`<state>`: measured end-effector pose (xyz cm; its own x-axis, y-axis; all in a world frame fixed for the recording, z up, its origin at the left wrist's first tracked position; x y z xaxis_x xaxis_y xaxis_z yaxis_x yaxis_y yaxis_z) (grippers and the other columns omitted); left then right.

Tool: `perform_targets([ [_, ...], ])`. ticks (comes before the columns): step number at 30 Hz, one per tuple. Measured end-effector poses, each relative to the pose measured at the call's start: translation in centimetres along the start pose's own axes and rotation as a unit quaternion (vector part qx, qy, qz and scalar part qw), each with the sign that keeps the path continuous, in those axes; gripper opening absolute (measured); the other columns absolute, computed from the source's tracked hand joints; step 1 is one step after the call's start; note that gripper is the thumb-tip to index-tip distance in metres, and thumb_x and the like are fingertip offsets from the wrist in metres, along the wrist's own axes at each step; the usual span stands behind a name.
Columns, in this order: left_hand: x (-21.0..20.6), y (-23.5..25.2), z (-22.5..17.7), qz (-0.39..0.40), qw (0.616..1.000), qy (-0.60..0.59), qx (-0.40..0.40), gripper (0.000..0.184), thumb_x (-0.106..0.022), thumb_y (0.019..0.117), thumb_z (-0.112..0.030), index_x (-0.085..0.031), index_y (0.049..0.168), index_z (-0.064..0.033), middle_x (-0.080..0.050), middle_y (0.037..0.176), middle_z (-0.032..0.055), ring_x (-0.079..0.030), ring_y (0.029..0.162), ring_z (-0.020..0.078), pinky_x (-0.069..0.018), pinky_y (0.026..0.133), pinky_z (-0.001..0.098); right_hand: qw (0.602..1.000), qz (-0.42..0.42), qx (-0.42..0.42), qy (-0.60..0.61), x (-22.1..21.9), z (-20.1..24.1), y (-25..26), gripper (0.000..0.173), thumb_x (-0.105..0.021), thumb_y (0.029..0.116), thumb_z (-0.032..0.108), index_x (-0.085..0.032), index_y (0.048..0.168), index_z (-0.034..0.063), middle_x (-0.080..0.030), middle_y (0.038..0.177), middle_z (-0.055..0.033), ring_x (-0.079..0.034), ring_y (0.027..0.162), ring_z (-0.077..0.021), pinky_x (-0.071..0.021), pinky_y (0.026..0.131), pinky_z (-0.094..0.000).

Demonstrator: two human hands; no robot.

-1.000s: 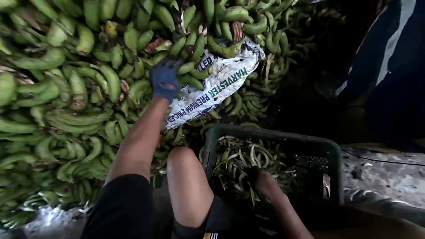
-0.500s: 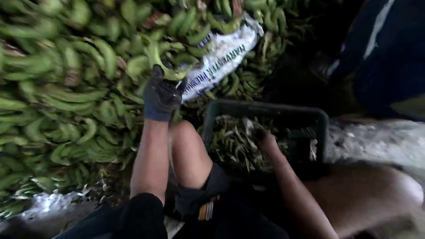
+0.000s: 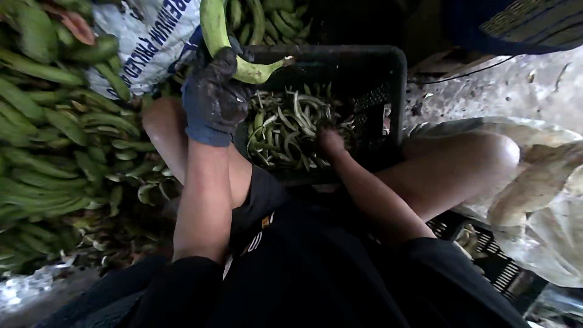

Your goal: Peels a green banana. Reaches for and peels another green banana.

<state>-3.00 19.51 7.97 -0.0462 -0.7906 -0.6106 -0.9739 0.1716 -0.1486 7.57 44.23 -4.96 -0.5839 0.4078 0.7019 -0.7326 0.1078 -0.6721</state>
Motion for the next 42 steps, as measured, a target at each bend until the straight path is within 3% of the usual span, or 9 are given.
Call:
perform_targets([
  [11,-1.1,-0.4,-0.6,-0.1,0.984,0.123,-0.08,0.045,-0.058,0.1009,-0.007,-0.042,0.143,-0.0026,-0.066,0.117,0.0135,-0.069,0.102,0.0262,-0.063,0.085,0.0458,0.994,0.073,0.017,0.083,-3.7,-0.7,1.7,0.067,-0.071,0.0959,0.034,-0.042,0.151,0.0088,-0.061,0.133,-0.0275,-0.064,0.118,-0.0458,-0.053,0.095,-0.0671],
  [15,0.4,-0.2,-0.6,-0.084,0.992,0.061,-0.073,0.041,-0.055,0.1012,-0.004,-0.04,0.14,-0.0041,-0.064,0.118,0.0143,-0.067,0.105,0.0268,-0.0597,0.09,0.048,0.994,0.112,-0.006,0.007,0.6,0.9,-1.4,0.043,-0.064,0.1009,0.033,-0.065,0.126,-0.0021,-0.066,0.126,-0.0271,-0.063,0.12,-0.0438,-0.0493,0.099,-0.0666],
  [22,-0.6,-0.6,0.2,-0.122,0.932,0.327,-0.098,0.063,-0.079,0.0877,-0.021,-0.054,0.143,-0.0063,-0.065,0.133,0.0062,-0.064,0.121,0.0153,-0.0566,0.102,0.037,0.908,-0.163,0.108,0.371,7.2,3.1,-7.6,0.041,-0.054,0.1065,0.03,-0.051,0.14,0.0067,-0.068,0.103,-0.0126,-0.069,0.082,-0.0207,-0.0609,0.075,-0.042],
  [26,-2.3,-1.3,1.8,-0.084,0.888,0.437,-0.117,0.063,-0.08,0.0879,-0.032,-0.057,0.141,-0.0079,-0.065,0.135,0.0039,-0.061,0.125,0.0109,-0.0515,0.109,0.0337,0.89,-0.162,0.14,0.403,7.0,4.5,-8.1,0.04,-0.046,0.1102,0.037,-0.065,0.125,0.0048,-0.068,0.094,-0.0099,-0.068,0.078,-0.0173,-0.0608,0.072,-0.0399],
  [29,-2.3,-1.3,2.4,-0.084,0.874,0.469,-0.101,0.063,-0.079,0.0883,-0.038,-0.059,0.141,-0.011,-0.066,0.132,0.0017,-0.062,0.123,0.0087,-0.0523,0.108,0.0336,0.882,-0.146,0.126,0.43,6.6,4.0,-7.5,0.039,-0.046,0.1103,0.034,-0.063,0.132,0.0065,-0.068,0.115,-0.013,-0.069,0.093,-0.019,-0.0599,0.08,-0.0412],
  [33,-2.1,-0.8,2.8,-0.085,0.879,0.46,-0.09,0.058,-0.079,0.0886,-0.035,-0.06,0.139,-0.0131,-0.068,0.129,-0.0003,-0.064,0.119,0.0078,-0.054,0.105,0.0332,0.908,-0.145,0.142,0.365,6.8,3.9,-7.1,0.036,-0.058,0.1054,0.029,-0.053,0.13,0.0039,-0.067,0.089,-0.0109,-0.068,0.069,-0.0206,-0.0619,0.064,-0.0416],
  [37,-3.0,-0.9,2.9,-0.08,0.883,0.457,-0.08,0.059,-0.079,0.0883,-0.034,-0.059,0.139,-0.0112,-0.068,0.13,0.0015,-0.064,0.119,0.0079,-0.0548,0.104,0.0321,0.926,-0.152,0.137,0.317,8.2,4.4,-7.8,0.041,-0.053,0.1077,0.035,-0.057,0.133,0.0033,-0.07,0.099,-0.0139,-0.07,0.084,-0.0235,-0.0596,0.079,-0.0449],
  [39,-3.1,-1.3,3.0,-0.084,0.878,0.465,-0.071,0.061,-0.079,0.0881,-0.036,-0.059,0.14,-0.0121,-0.067,0.132,0.0015,-0.063,0.121,0.0071,-0.0532,0.105,0.0312,0.907,-0.186,0.174,0.335,10.0,4.9,-9.1,0.044,-0.044,0.1108,0.034,-0.059,0.136,0.0023,-0.07,0.104,-0.0142,-0.069,0.09,-0.0207,-0.0581,0.086,-0.0416],
  [42,-2.7,-1.3,3.3,-0.086,0.873,0.475,-0.076,0.066,-0.08,0.087,-0.039,-0.057,0.143,-0.0119,-0.065,0.134,0.0018,-0.061,0.123,0.0069,-0.0509,0.108,0.0305,0.826,-0.313,0.274,0.381,12.0,6.2,-11.1,0.036,-0.038,0.1125,0.022,-0.061,0.125,-0.0021,-0.06,0.08,-0.0034,-0.059,0.067,-0.0099,-0.055,0.063,-0.0295],
])
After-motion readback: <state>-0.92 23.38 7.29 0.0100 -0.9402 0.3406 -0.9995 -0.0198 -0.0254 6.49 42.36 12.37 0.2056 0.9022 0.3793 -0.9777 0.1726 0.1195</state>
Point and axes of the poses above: each hand's wrist, its own y-axis towards the middle knuckle, its own x-axis out of the back of the hand, z = x × y, the point moved 4 cm from there along y, towards the middle knuckle
